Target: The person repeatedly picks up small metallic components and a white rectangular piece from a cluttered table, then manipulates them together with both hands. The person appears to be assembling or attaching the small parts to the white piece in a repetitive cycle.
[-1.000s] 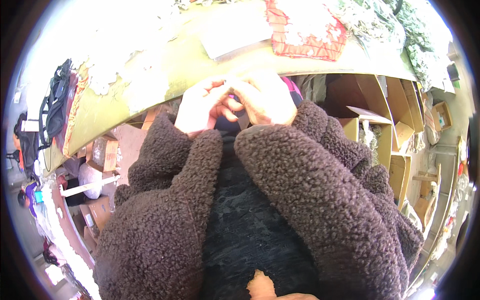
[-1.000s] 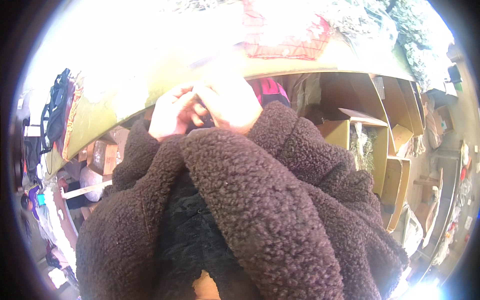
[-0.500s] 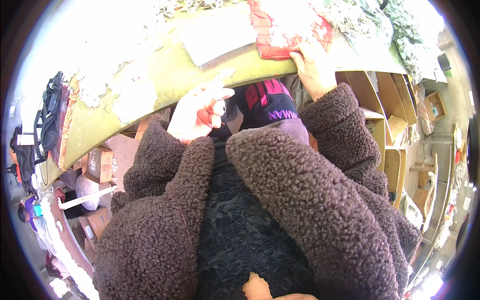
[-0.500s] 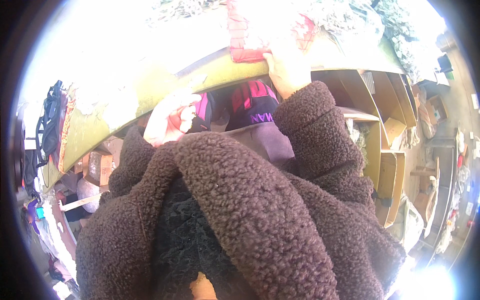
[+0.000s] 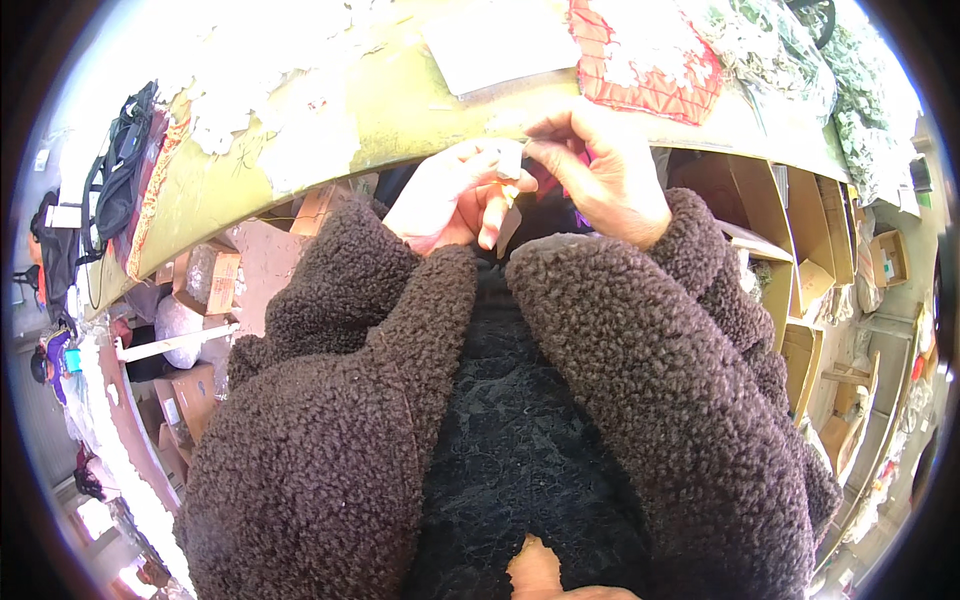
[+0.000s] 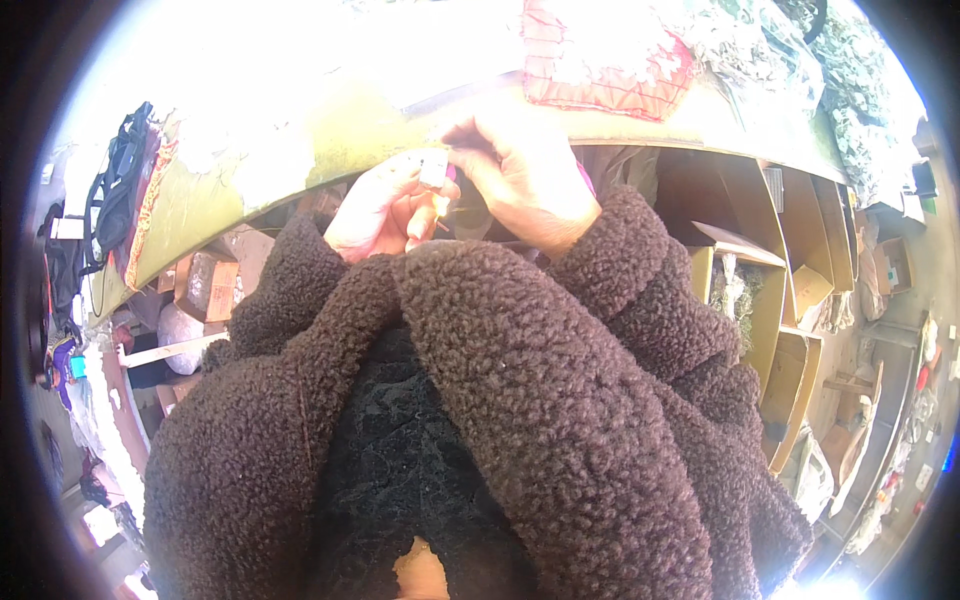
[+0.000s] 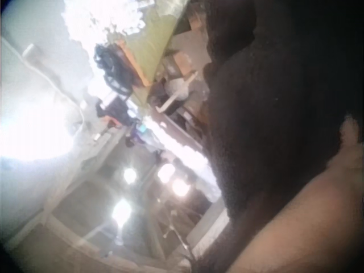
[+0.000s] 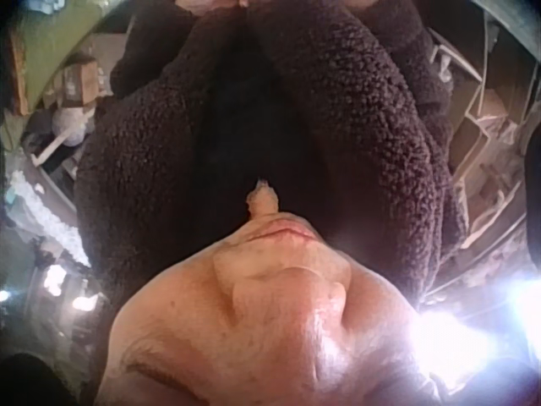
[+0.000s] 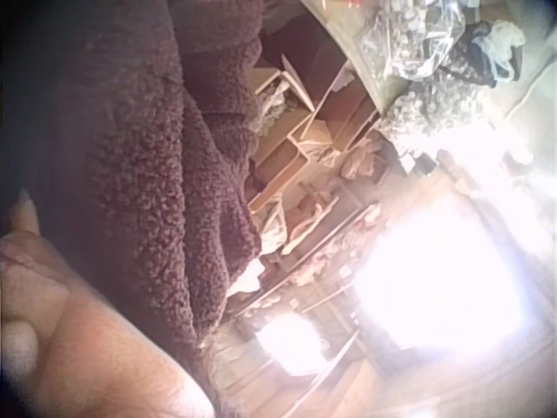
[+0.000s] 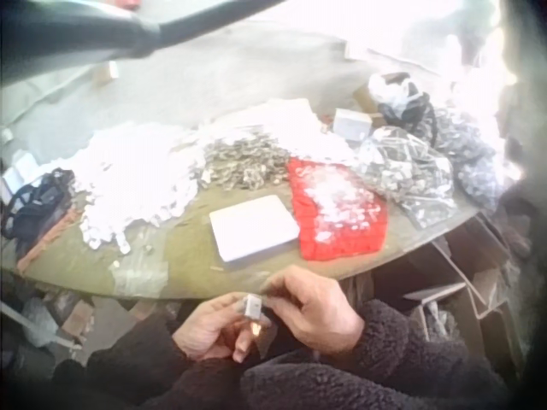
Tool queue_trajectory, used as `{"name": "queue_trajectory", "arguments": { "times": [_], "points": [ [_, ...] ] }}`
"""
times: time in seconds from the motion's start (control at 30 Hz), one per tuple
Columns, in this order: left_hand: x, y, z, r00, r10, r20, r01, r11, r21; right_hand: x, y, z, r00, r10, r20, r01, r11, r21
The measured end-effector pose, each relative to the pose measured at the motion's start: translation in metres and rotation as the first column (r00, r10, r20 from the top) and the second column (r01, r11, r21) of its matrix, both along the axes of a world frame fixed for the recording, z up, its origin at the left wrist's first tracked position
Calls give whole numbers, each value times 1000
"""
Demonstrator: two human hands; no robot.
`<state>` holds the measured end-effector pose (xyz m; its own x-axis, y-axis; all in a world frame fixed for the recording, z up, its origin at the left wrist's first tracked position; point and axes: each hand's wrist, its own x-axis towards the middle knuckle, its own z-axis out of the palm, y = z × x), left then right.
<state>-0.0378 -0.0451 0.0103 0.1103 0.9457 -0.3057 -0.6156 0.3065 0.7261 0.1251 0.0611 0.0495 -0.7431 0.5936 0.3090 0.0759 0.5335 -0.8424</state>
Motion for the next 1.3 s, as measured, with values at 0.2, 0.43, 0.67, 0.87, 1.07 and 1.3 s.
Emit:
{"name": "queue_trajectory", "arguments": {
  "times": [0.2, 0.43, 0.67, 0.87, 1.07, 1.3],
  "points": [
    [-5, -1, 1, 994, -105, -21, 106, 990, 96, -3, -4, -3, 999, 42, -14, -40, 992, 122],
    [-3, -5, 2, 998, -59, -37, 62, 992, 110, -3, -13, -7, 1000, -13, 1, 13, 998, -55],
    [-4, -4, 0, 997, -41, 69, 32, 992, 123, -2, -24, -4, 997, -74, -7, 74, 993, 92],
    [-4, -5, 1, 999, -44, 15, 42, 994, 105, -1, -24, -6, 996, -71, 52, 66, 994, 87],
    [-3, -5, -1, 1000, -5, 14, 3, 993, 118, -4, -12, -8, 994, -53, 92, 49, 998, 44],
    [-7, -2, -4, 997, -73, 19, 70, 991, 110, 6, -10, -1, 984, 55, 169, -88, 976, 197]
  ]
}}
